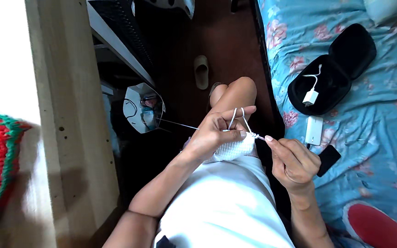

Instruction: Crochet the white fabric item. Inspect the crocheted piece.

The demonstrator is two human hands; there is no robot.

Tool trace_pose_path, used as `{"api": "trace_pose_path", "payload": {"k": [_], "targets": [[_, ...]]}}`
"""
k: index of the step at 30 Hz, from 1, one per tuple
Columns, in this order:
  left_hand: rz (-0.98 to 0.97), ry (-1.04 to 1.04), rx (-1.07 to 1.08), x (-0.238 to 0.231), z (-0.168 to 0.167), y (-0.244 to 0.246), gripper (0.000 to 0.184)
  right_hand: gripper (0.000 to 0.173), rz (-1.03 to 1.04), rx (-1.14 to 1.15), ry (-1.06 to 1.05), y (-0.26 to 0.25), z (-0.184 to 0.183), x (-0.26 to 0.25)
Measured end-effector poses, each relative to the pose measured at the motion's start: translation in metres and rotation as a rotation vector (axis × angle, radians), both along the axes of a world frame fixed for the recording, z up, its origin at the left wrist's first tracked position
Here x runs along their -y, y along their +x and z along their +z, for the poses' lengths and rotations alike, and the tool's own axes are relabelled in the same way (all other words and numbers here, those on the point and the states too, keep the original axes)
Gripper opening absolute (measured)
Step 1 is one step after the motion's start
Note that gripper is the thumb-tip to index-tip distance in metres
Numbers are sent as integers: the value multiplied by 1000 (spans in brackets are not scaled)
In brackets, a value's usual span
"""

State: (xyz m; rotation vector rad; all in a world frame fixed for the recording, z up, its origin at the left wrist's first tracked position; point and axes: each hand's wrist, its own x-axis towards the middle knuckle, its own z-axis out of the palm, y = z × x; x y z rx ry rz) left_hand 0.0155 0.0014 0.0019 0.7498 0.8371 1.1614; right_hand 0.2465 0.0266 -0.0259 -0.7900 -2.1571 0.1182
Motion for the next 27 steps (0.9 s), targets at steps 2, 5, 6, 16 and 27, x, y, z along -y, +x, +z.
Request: {"api": "trace_pose_path", "payload": {"k": [2,5,6,16,27], "targets": [[-16,-6,45,-1,0,-1,49,20,8,2,1,1,0,0],[-43,-25,90,-2,0,-4,48,21,23,0,-9,3,0,-1],[-47,-27,93,-3,0,-5,47,21,35,-14,-26,3,0,-1],[55,291,-287,4,-11,29,43,28,239,-679,-960,-14,13,1],[238,78,-304,-11,-16,28,16,17,-40,-228,-517,-41,10,-9]]}}
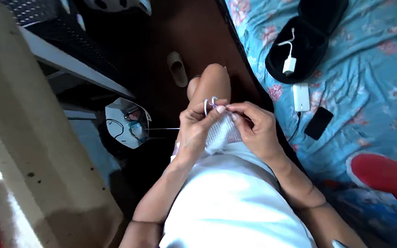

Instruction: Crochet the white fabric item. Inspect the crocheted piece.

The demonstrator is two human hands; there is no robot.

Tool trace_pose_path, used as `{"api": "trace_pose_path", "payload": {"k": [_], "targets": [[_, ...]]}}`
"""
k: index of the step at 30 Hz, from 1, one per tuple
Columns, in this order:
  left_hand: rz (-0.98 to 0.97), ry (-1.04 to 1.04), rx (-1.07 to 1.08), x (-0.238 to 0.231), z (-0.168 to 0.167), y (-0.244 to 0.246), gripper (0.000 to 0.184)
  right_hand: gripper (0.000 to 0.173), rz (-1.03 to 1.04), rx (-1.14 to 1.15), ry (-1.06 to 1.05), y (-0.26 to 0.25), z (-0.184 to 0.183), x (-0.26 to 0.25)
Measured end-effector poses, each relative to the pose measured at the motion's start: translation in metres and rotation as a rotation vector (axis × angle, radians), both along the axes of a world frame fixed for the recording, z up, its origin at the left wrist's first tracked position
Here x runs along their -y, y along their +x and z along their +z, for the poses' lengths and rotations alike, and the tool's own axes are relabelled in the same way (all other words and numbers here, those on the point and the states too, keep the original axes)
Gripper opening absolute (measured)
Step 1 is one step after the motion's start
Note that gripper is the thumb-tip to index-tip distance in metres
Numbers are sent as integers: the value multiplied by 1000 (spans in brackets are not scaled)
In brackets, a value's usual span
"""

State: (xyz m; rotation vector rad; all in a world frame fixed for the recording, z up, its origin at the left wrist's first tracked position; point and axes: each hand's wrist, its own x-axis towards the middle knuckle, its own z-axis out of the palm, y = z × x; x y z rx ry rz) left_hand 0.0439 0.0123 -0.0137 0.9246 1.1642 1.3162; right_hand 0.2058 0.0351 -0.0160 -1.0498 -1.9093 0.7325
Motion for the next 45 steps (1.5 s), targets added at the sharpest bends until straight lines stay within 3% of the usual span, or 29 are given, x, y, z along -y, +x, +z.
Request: {"api": "trace_pose_path", "payload": {"k": [2,5,8,10,12,14,17,19,24,29,34,40,45], "targets": [[33,-38,27,-9,-8,3,17,19,-119,159,95,-5,-3,1],[29,-91,-21,-18,-16,-2,18,36,-227,390,189,-3,-3,9],[52,-130,-54,-27,-16,-13,21,34,-171,307,158,26,2,8],[74,-126,-34,-35,-17,-16,24,30,-190,176,-1,64,-7,-14],[42,-111,-35,-41,-17,-12,23,32,-358,40,-162,112,-44,-48],[-12,-97,-17,-44,-16,-5,23,39,-665,21,-282,170,-103,-74],[-67,-116,-37,-43,-15,4,21,53,-1163,246,-548,246,-173,-66],[-51,-148,-57,-43,-16,3,20,65,-1299,425,-740,271,-187,-42],[-21,-181,-52,-51,-27,3,24,84,-1343,396,-979,299,-198,-17],[-29,-199,-45,-57,-27,9,24,78,-1331,331,-1071,311,-199,-29],[3,-241,-32,-61,-33,9,25,66,-1392,175,-968,307,-201,-31],[19,-278,-22,-65,-37,12,25,64,-1262,525,-727,265,-192,-18],[9,-277,-27,-67,-39,11,27,70,-1170,735,-769,261,-197,-17]]}}
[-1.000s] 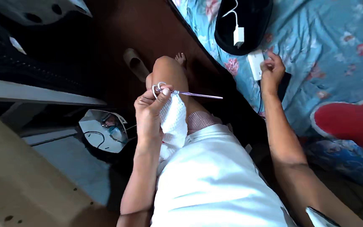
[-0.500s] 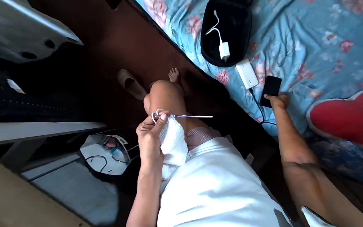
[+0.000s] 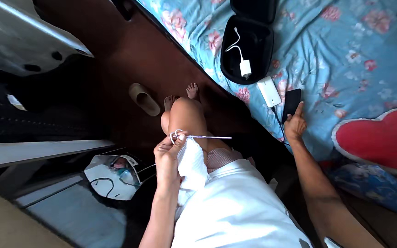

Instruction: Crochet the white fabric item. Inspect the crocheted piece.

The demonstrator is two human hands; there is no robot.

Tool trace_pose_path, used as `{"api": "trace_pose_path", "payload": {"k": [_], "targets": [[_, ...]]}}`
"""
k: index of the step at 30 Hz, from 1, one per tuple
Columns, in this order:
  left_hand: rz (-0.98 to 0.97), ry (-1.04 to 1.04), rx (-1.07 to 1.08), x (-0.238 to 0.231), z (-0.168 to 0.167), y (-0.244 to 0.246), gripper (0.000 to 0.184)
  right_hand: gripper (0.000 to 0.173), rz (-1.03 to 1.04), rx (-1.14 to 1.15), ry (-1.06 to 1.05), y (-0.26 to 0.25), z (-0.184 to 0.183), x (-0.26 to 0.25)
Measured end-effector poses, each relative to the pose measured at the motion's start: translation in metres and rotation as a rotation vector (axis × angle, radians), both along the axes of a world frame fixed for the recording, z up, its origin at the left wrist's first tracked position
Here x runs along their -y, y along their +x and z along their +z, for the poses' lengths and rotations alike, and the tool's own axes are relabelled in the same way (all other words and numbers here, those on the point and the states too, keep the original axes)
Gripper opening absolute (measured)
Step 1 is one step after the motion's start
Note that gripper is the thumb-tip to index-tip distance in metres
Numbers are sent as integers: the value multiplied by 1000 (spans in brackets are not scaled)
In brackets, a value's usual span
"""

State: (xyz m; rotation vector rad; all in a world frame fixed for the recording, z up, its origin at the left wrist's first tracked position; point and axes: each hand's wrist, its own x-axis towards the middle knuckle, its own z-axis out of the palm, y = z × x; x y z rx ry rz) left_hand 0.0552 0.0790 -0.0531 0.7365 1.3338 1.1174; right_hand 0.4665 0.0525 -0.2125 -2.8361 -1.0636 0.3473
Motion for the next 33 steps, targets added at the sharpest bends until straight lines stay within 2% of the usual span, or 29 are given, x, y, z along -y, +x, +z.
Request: {"api": "trace_pose_path", "payload": {"k": [12,16,19,22,26,30,33], "targets": [[-30,48,52,4,-8,-13,26,74,-51,-8,-181,4,21,-22],[-43,38,31,8,-5,-18,23,74,-169,-83,-111,17,11,-12],[-51,32,24,10,-2,-21,21,75,-146,-6,26,10,15,-8],[-53,42,39,13,0,-23,21,65,64,-29,227,-23,42,-22],[-48,80,48,15,5,-23,25,45,512,-462,484,-107,90,-39],[-37,149,29,23,14,-23,23,36,920,-896,538,-204,141,-37],[-4,203,-18,31,21,-27,20,33,1157,-1030,481,-244,173,-24]]}}
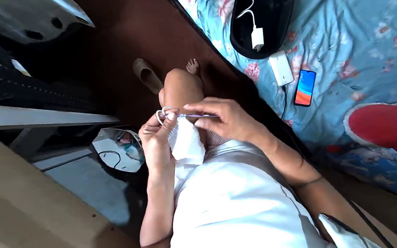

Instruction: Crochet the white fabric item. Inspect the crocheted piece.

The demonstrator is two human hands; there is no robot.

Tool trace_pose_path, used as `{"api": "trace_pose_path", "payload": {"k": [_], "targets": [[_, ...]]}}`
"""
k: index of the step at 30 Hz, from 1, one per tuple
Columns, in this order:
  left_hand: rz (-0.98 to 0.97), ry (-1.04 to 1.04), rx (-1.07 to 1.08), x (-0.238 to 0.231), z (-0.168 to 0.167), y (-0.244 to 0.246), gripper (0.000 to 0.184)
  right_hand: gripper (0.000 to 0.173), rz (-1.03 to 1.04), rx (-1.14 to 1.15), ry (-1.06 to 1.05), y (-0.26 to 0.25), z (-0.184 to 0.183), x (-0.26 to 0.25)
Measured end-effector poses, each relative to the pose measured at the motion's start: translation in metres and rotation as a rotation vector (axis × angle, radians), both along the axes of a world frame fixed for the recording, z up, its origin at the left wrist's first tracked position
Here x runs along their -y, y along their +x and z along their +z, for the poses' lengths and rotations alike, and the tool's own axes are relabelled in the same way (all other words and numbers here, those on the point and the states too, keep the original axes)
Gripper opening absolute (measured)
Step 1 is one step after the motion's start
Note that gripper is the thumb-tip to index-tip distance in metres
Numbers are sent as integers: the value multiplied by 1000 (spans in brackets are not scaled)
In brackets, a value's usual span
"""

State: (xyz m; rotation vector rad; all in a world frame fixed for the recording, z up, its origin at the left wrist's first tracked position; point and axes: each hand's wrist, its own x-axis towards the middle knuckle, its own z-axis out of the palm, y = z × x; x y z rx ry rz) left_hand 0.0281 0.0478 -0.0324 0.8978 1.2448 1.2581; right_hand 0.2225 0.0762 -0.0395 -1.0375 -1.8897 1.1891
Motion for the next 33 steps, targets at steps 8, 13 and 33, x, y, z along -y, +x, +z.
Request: {"api": "trace_pose_path", "payload": {"k": [8,13,33], "targets": [[124,98,-50,26,18,-3,21,38,-22,-76,73,-43,13,24],[34,137,98,48,25,-2,24,45,31,-471,-182,-38,11,35],[-337,220,201,106,38,-38,16,28,365,-739,-326,-6,39,70]]}}
